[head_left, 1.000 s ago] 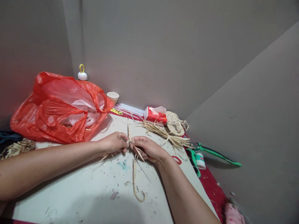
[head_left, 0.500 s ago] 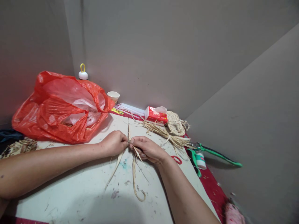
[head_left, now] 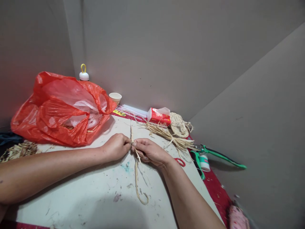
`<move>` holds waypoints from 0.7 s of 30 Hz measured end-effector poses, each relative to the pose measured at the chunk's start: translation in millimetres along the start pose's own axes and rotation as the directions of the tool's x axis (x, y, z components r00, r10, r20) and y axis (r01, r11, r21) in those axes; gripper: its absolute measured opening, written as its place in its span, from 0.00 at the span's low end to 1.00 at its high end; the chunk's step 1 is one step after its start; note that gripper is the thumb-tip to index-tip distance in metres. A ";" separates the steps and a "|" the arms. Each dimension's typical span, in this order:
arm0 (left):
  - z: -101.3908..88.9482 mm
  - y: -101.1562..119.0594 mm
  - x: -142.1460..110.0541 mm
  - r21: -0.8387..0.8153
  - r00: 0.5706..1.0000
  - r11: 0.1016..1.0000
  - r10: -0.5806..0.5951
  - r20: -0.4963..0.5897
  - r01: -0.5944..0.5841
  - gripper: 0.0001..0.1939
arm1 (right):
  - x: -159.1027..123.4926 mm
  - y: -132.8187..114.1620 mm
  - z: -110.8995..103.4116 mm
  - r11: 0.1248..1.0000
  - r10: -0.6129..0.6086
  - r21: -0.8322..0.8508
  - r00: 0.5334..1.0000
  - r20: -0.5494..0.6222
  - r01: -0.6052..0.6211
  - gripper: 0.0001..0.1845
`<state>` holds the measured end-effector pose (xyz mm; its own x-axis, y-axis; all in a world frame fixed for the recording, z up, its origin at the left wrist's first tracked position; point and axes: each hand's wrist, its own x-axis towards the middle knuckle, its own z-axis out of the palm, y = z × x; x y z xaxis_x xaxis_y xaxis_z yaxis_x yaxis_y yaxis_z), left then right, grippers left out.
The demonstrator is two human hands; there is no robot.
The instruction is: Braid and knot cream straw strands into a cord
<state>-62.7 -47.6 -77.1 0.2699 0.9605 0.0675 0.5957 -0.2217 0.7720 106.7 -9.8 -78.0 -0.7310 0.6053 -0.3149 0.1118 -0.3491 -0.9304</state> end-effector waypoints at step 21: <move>-16.9 -4.0 8.8 -0.621 0.870 0.610 -0.335 0.361 0.492 0.09 | -5.6 -3.3 -8.7 0.999 0.029 0.014 0.999 0.042 -0.030 0.13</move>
<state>-75.6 -35.4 -68.9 0.3081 0.8497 -0.4279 0.0263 0.4420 0.8966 116.3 -5.8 -74.8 -0.7548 0.5646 -0.3339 0.1243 -0.3767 -0.9180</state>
